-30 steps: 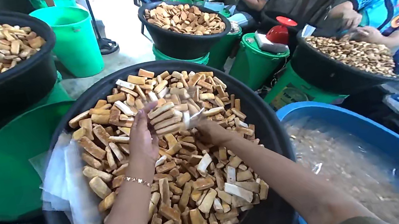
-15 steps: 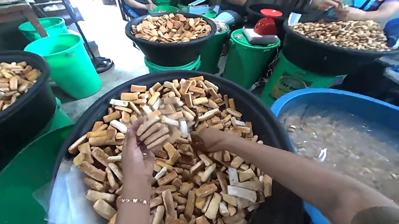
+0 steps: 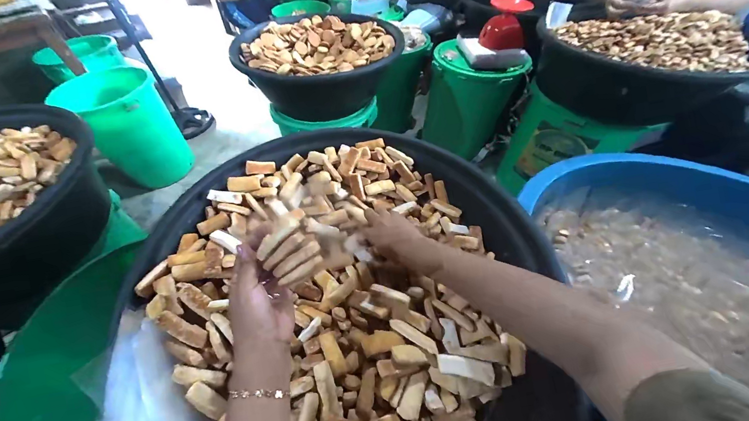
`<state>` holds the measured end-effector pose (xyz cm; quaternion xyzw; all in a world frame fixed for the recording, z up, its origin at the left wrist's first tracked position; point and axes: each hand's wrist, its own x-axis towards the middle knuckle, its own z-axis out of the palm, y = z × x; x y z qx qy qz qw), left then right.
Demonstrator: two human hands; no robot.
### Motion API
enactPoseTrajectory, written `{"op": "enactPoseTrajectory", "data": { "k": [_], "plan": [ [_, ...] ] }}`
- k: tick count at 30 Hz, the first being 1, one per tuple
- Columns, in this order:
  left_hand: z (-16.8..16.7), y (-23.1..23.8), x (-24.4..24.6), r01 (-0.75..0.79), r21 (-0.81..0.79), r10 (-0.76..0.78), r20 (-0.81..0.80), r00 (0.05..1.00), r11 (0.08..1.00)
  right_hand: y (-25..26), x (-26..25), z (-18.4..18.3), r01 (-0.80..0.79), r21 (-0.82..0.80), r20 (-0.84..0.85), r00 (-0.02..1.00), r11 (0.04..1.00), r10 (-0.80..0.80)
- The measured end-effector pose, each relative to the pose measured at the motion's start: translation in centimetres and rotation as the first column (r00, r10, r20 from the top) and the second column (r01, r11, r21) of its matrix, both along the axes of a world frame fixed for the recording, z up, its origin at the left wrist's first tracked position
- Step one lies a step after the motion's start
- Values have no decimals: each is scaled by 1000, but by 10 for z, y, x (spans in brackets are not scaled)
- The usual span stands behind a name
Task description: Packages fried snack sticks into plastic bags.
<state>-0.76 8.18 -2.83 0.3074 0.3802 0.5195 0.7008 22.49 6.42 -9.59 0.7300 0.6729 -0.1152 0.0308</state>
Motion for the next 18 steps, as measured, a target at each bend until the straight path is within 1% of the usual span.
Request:
{"op": "enactPoseTrajectory", "data": {
  "k": [2, 4, 5, 7, 8, 10, 11, 13, 14, 15, 16, 18],
  "plan": [
    [-1, 5, -3, 5, -18, -6, -24, 1000, 1000, 18, -4, -14, -16, -24, 49, 999, 1000, 17],
    [-2, 8, -3, 6, -36, -7, -19, 1000, 999, 18, -6, -20, -54, 36, 40, 998, 998, 52],
    [-3, 9, -3, 14, -31, -15, -10, 1000, 999, 15, -5, -15, -76, 51, 23, 997, 996, 75],
    [-6, 10, 0, 43, -23, -43, 6, 999, 999, 0, -1, 5, -85, 90, -97, 991, 992, 94],
    [-7, 10, 1, 54, -31, -54, 8, 999, 998, -8, -1, 21, -44, 132, -190, 979, 990, 69],
    [-5, 9, 3, 63, -61, -64, -2, 998, 996, -30, -1, 58, 105, 249, -415, 910, 963, 8],
    [-4, 8, 5, 65, -69, -65, -3, 998, 996, -43, 0, 72, 181, 337, -514, 858, 924, 19],
    [-4, 3, 8, 95, -58, -94, 11, 995, 994, -70, -3, 93, 353, 497, -699, 704, 793, 125],
    [-3, 0, 9, 121, -47, -120, 25, 992, 992, -82, -7, 101, 419, 550, -747, 633, 723, 202],
    [-3, -4, 11, 152, -36, -151, 40, 988, 988, -92, -13, 104, 456, 609, -746, 608, 649, 272],
    [-2, -9, 14, 185, -26, -183, 55, 982, 982, -99, -17, 103, 452, 683, -699, 633, 574, 333],
    [2, -22, 20, 269, 5, -268, 65, 961, 963, -100, -17, 90, 335, 846, -505, 754, 415, 420]
  ]
}}
